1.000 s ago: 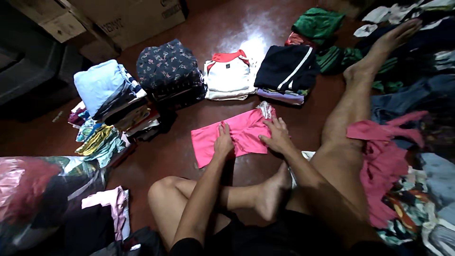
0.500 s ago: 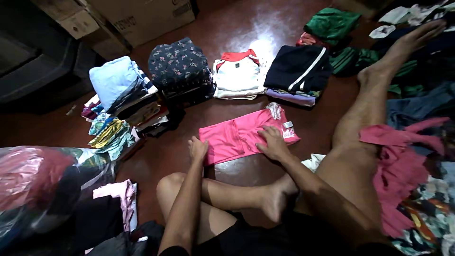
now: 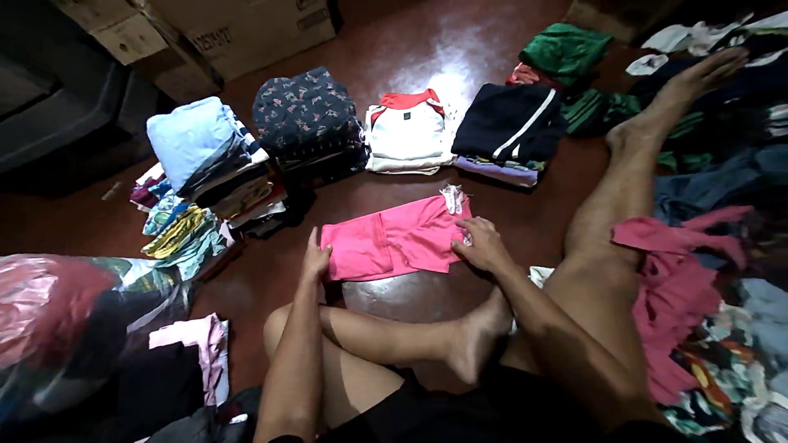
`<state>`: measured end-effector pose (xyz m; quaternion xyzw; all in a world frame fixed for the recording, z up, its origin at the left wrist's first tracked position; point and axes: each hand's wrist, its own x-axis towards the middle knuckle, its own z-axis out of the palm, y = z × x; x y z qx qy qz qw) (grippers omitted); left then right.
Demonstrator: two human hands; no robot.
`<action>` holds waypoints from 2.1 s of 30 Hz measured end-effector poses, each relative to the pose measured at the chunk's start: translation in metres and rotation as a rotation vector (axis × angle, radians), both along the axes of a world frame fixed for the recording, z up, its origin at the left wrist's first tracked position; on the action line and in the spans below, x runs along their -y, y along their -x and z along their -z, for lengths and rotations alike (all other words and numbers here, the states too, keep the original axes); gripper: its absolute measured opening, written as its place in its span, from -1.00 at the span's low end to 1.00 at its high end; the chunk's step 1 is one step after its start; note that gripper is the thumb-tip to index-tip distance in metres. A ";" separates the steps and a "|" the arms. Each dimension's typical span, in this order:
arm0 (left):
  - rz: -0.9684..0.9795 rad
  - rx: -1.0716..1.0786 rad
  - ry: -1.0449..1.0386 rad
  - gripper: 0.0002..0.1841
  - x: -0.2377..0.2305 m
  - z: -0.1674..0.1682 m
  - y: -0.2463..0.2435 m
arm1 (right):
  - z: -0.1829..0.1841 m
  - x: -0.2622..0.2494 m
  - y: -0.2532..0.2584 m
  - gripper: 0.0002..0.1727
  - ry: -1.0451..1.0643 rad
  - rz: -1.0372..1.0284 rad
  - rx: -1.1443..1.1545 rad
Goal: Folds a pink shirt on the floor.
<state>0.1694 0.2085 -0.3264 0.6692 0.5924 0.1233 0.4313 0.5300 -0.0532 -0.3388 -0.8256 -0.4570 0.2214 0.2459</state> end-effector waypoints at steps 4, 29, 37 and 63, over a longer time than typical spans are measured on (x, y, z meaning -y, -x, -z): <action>0.237 0.048 -0.118 -0.48 0.000 -0.043 -0.004 | -0.005 0.000 0.004 -0.34 -0.026 -0.032 -0.036; 0.697 -0.307 -0.245 0.06 0.174 -0.063 -0.290 | -0.017 0.013 -0.028 -0.57 -0.062 0.133 -0.187; 0.745 -0.340 -0.289 0.02 0.184 -0.131 -0.286 | 0.000 0.009 -0.013 -0.49 0.143 0.052 -0.114; 0.086 -0.228 -0.223 0.13 0.124 0.021 -0.211 | 0.035 -0.010 0.013 -0.38 0.109 -0.037 0.106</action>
